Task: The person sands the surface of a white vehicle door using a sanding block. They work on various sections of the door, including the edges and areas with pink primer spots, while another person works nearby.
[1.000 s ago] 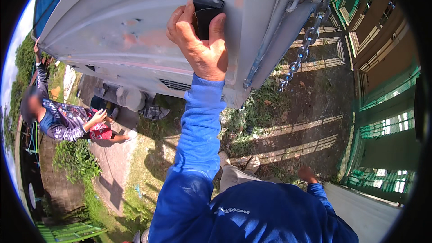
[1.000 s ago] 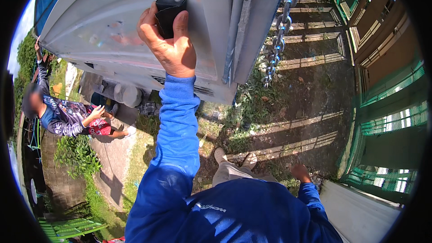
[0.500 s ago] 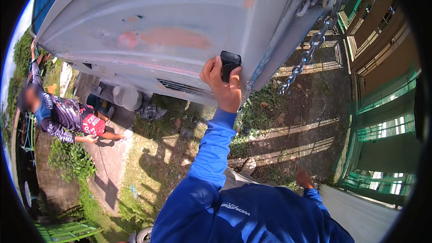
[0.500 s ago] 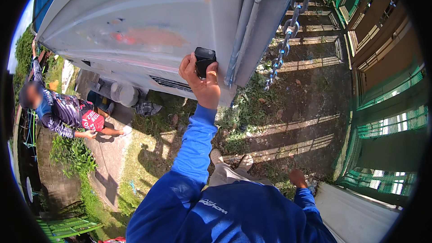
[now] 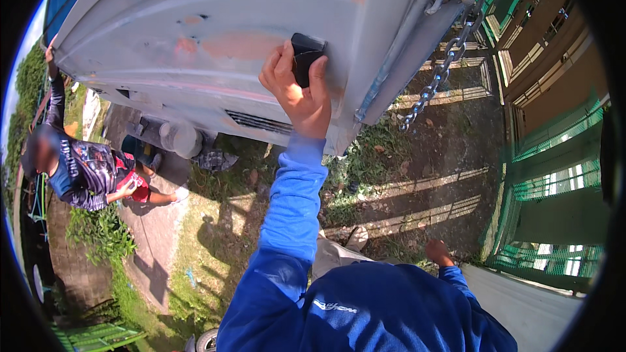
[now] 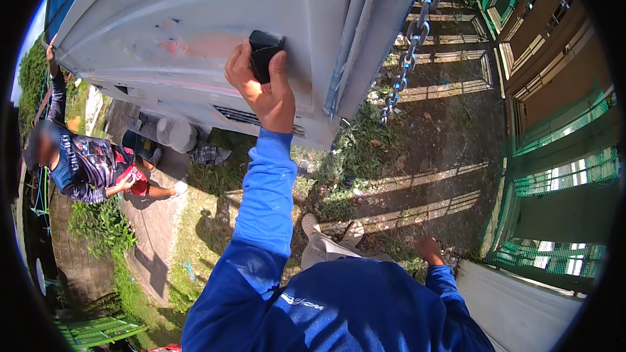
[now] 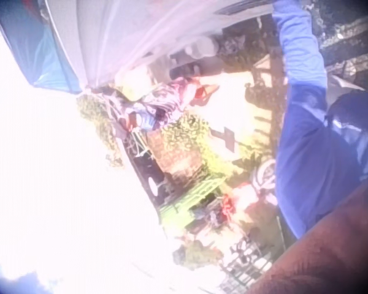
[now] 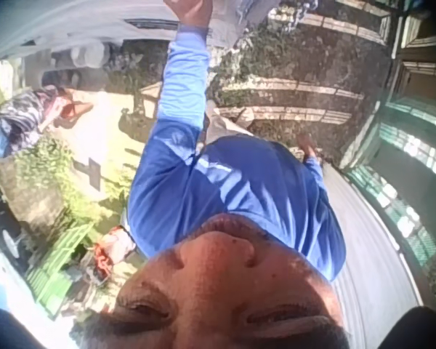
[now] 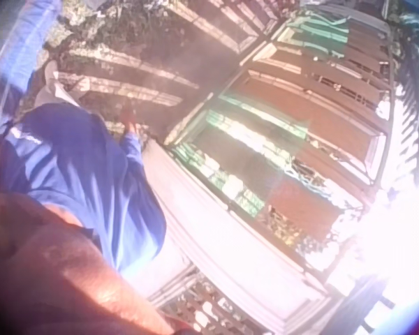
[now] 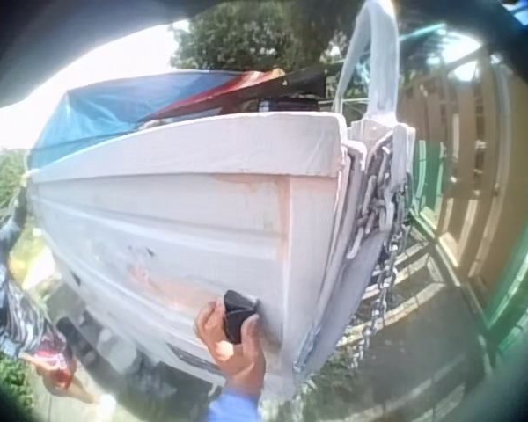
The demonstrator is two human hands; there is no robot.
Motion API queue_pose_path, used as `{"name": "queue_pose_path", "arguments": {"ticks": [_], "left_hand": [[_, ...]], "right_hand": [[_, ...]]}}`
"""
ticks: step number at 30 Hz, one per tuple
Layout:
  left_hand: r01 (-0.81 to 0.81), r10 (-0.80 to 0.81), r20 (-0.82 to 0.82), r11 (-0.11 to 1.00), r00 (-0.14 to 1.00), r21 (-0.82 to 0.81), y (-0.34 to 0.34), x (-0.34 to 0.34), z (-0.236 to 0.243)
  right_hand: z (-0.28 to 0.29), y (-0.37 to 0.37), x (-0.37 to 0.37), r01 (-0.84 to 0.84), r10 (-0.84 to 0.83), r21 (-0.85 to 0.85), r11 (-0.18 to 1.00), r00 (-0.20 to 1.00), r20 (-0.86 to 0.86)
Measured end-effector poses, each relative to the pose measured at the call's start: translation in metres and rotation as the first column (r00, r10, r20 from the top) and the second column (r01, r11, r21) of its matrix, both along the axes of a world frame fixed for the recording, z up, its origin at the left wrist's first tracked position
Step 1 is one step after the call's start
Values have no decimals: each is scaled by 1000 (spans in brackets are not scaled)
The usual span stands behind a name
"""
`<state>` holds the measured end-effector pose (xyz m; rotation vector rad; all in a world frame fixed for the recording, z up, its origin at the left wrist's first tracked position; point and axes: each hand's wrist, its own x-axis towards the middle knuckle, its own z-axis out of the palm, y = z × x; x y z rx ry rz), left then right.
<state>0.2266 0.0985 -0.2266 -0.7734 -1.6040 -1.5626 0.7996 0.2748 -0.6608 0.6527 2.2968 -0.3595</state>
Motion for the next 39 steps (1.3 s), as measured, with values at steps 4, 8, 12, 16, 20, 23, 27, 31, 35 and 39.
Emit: {"name": "queue_pose_path", "arguments": {"ticks": [4,8,12,16,20,23,27,31,35,39], "left_hand": [[-13,18,-74,998,997,69,-7,-23,67],[-79,87,42,983,995,-165,-2,28,-64],[37,-37,8,999,999,-40,2,3,-10],[-22,21,-48,1000,999,-13,-6,-22,34],[-92,99,67,991,993,-102,-8,13,-81],[16,-63,295,987,953,158,-3,7,-43],[35,-147,386,958,910,284,-8,7,-48],[-62,3,330,983,944,171,7,20,-69],[-43,-159,480,923,863,382,-13,6,-24],[-58,-4,376,986,927,154,13,30,-69]], "right_hand": [[16,-16,-10,322,-323,-14,947,945,-47],[16,-12,-7,-134,133,1,991,990,38],[7,-17,2,-143,142,23,989,988,52],[6,-19,0,-169,170,-20,985,985,43],[-25,-17,12,-260,262,106,960,965,-11],[-20,-17,21,-368,374,95,925,925,-65],[-7,-34,-2,347,-348,-28,937,930,-121],[-62,-10,64,-381,413,171,909,766,-493],[-61,-15,57,-375,363,71,924,806,-468],[-43,-17,75,-459,469,101,882,876,-113]]}}
